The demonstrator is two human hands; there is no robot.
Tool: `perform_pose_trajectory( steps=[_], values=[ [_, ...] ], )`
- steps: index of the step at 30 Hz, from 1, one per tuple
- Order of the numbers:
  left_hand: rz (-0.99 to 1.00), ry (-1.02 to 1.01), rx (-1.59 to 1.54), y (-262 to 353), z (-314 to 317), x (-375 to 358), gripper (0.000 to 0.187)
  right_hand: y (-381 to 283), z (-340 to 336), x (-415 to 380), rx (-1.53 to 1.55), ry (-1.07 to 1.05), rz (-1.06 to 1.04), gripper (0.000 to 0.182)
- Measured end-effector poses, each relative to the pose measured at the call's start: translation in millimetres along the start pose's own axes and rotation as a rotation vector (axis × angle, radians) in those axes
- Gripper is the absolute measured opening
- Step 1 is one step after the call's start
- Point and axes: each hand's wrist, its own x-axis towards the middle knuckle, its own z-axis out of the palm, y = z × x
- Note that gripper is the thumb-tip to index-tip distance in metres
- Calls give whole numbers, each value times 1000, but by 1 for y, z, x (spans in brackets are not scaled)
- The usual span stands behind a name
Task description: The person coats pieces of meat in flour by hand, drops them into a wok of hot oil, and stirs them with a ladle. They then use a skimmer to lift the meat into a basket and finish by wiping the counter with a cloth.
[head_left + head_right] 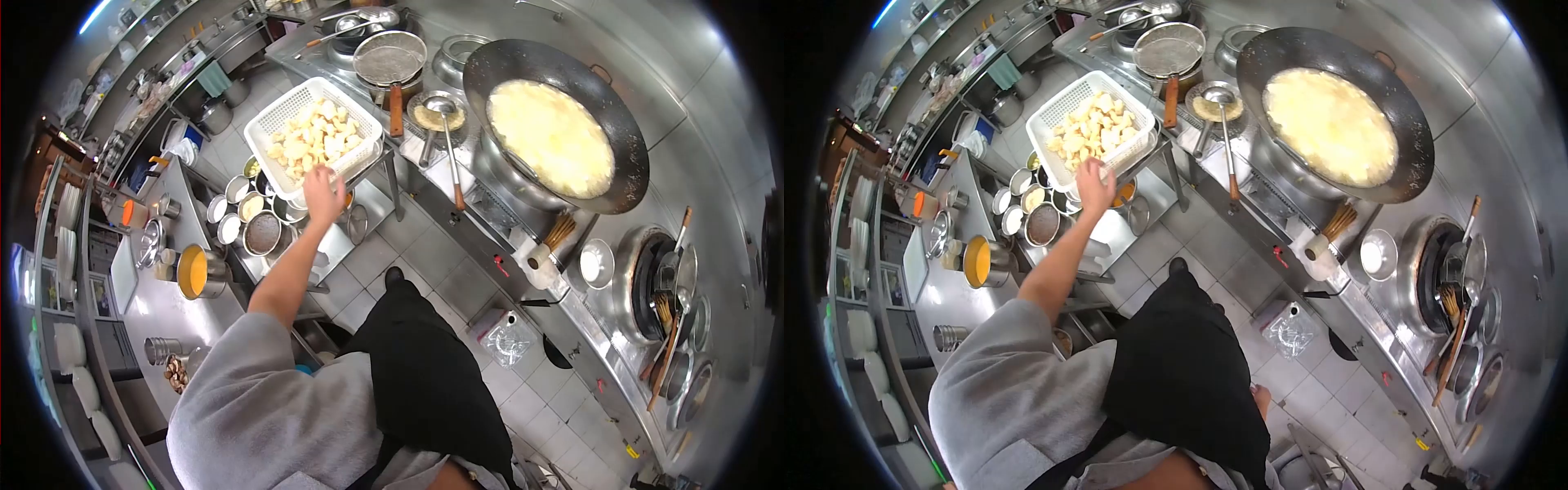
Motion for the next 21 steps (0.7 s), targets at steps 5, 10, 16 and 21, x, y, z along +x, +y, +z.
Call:
perform_pose_trajectory(
  steps=[5,10,16,21],
  values=[
    [-361,-540,-231,0,-5,-116,24,-19,7,-1,-110,-34,-26,12],
    [-338,-1340,173,-134,16,-347,31,-124,81,-6,-261,-160,-362,15],
    [-1558,-1041,-475,-100,-53,-337,19,-335,269,-54,-542,-123,-1240,25],
    [-1637,-841,-417,-114,-64,-311,16,-449,407,-78,-715,210,-1437,57]
  ],
)
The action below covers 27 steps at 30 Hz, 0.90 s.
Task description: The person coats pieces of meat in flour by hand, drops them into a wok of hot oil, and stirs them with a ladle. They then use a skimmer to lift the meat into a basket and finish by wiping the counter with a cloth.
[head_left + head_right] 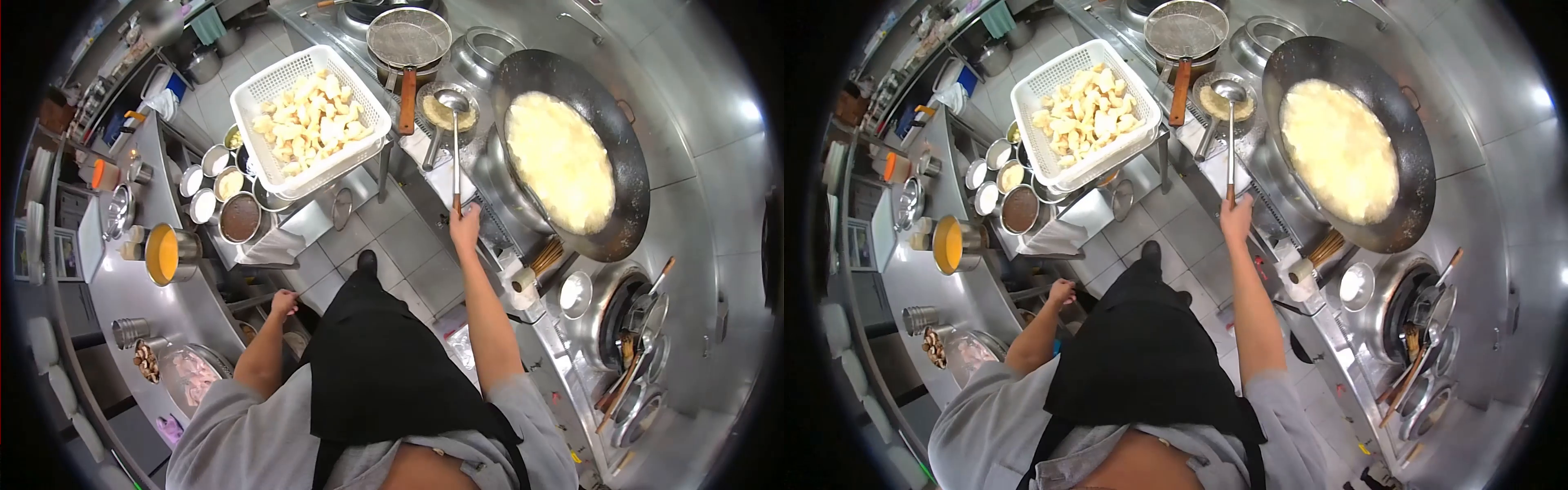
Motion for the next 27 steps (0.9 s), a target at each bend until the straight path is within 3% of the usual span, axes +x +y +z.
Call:
perform_pose_trajectory(
  steps=[3,6,10,12,14,15,17,20,21,22,23,24,26,27],
  values=[
    [27,7,-109,4,0,15,16,-53,-4,46,-204,-316,265,73],
    [13,5,-151,12,10,31,18,-44,8,90,-242,-500,335,73],
    [-11,-77,-81,28,20,51,21,-50,14,102,-365,-593,181,77],
    [-6,-110,30,47,32,54,21,-41,36,78,-301,-594,338,77],
    [86,-128,72,64,42,75,20,-50,39,70,-334,-477,312,60],
    [171,-137,117,72,47,87,20,-54,35,78,-342,-480,315,60],
    [247,-150,174,86,48,95,20,-78,19,93,-227,-358,202,37],
    [366,-180,202,123,54,109,27,-105,-6,87,-94,-242,186,27],
    [817,-358,774,128,56,123,29,-91,-2,86,-132,-134,11,20],
    [1405,-330,1175,131,59,140,30,-95,-11,94,-133,-135,8,20],
    [902,-467,852,177,59,73,27,-107,-29,101,148,-323,188,15],
    [467,-418,441,232,56,-6,25,-122,-47,104,437,-501,374,12],
    [671,-558,187,258,72,-46,21,-153,-70,108,509,-514,369,10],
    [661,-580,148,279,77,-79,21,-162,-75,104,612,-516,389,9]
  ],
)
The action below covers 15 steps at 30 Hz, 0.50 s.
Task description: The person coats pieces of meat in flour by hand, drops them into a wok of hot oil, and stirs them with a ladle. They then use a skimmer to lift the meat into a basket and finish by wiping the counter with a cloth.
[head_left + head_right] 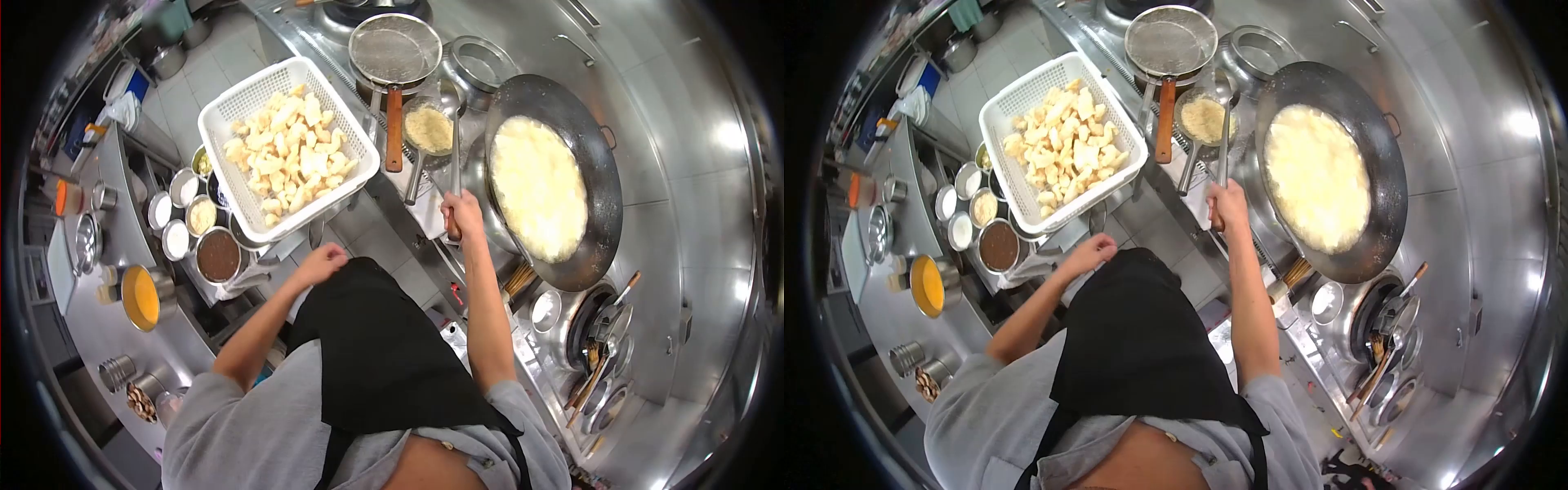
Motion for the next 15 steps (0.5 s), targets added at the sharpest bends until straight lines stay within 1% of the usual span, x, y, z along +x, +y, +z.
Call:
perform_pose_trajectory(
  steps=[1,3,4,6,9,10,11,13,14,15],
  values=[
    [5,-7,-42,33,13,-7,21,-8,3,-7,102,-21,-7,9],
    [142,-59,-67,64,40,-8,22,-20,11,-35,121,2,-31,5],
    [146,-76,-51,78,53,-7,22,-23,16,-52,178,1,-58,7],
    [252,-128,42,102,75,-6,22,-12,26,-84,267,40,-98,11],
    [258,-229,124,131,92,-6,23,1,26,-132,366,109,-178,15],
    [210,-269,116,152,93,-14,22,7,17,-140,397,142,-193,16],
    [216,-303,133,163,96,-18,22,6,6,-146,409,178,-198,16],
    [216,-249,58,177,101,-25,20,2,-27,-159,580,279,-198,16],
    [222,-265,66,187,105,-30,20,6,-56,-164,476,338,-153,21],
    [242,-241,9,195,108,-38,19,8,-91,-174,382,458,-51,28]
  ],
)
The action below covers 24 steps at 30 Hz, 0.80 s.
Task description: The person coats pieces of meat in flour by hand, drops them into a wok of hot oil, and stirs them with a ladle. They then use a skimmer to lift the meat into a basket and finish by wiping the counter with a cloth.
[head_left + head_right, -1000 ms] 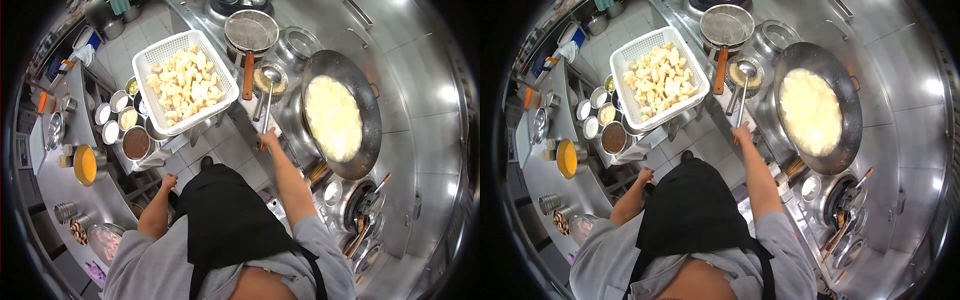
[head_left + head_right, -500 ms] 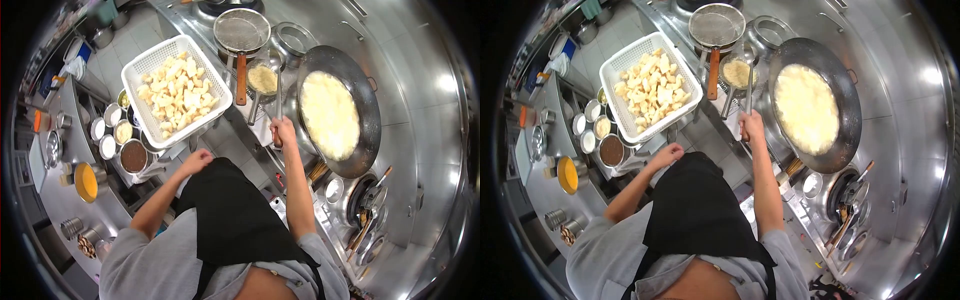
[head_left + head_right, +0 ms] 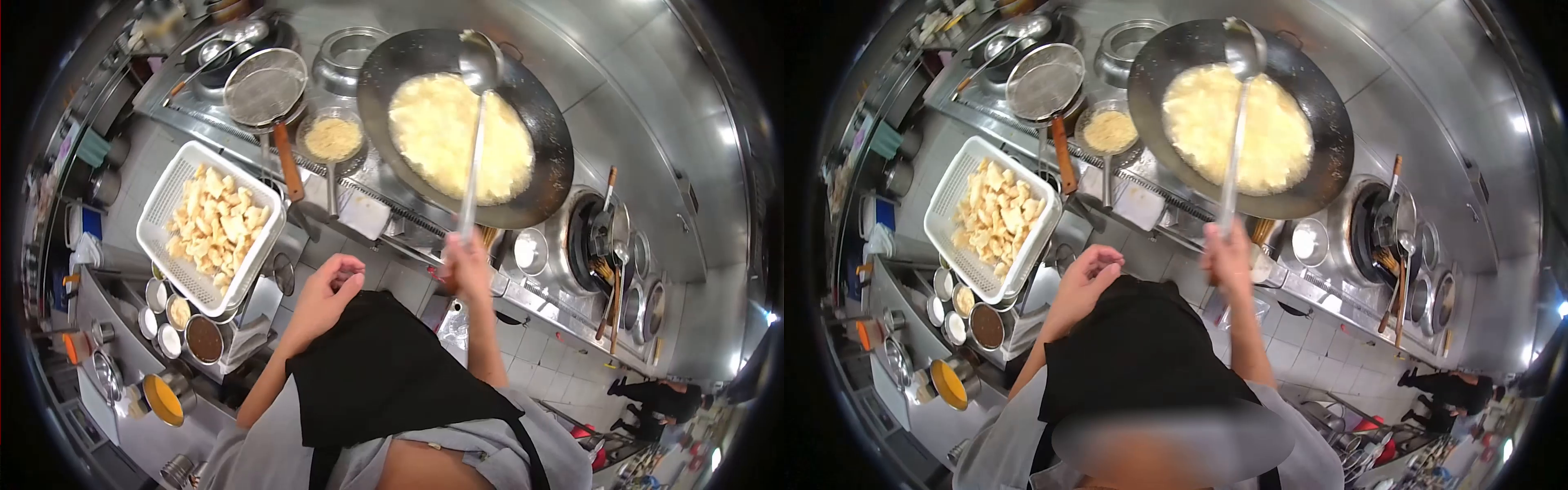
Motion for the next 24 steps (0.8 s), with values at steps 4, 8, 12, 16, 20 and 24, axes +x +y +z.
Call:
perform_pose_trajectory(
  steps=[4,8,12,16,20,24],
  values=[
    [23,156,-169,10,19,-20,19,-67,-129,21,-502,141,-136,32],
    [-42,126,-132,14,35,-36,21,-67,-223,97,-917,196,-344,29],
    [291,30,422,39,78,12,34,-55,-269,192,-1241,252,-424,28],
    [665,41,993,17,124,103,58,-83,-227,230,-953,100,-129,21],
    [702,115,1234,-28,151,151,75,-79,-196,275,-984,-42,-102,21],
    [683,88,1096,-29,147,146,88,-63,-169,307,-1118,-108,-215,25]
  ],
)
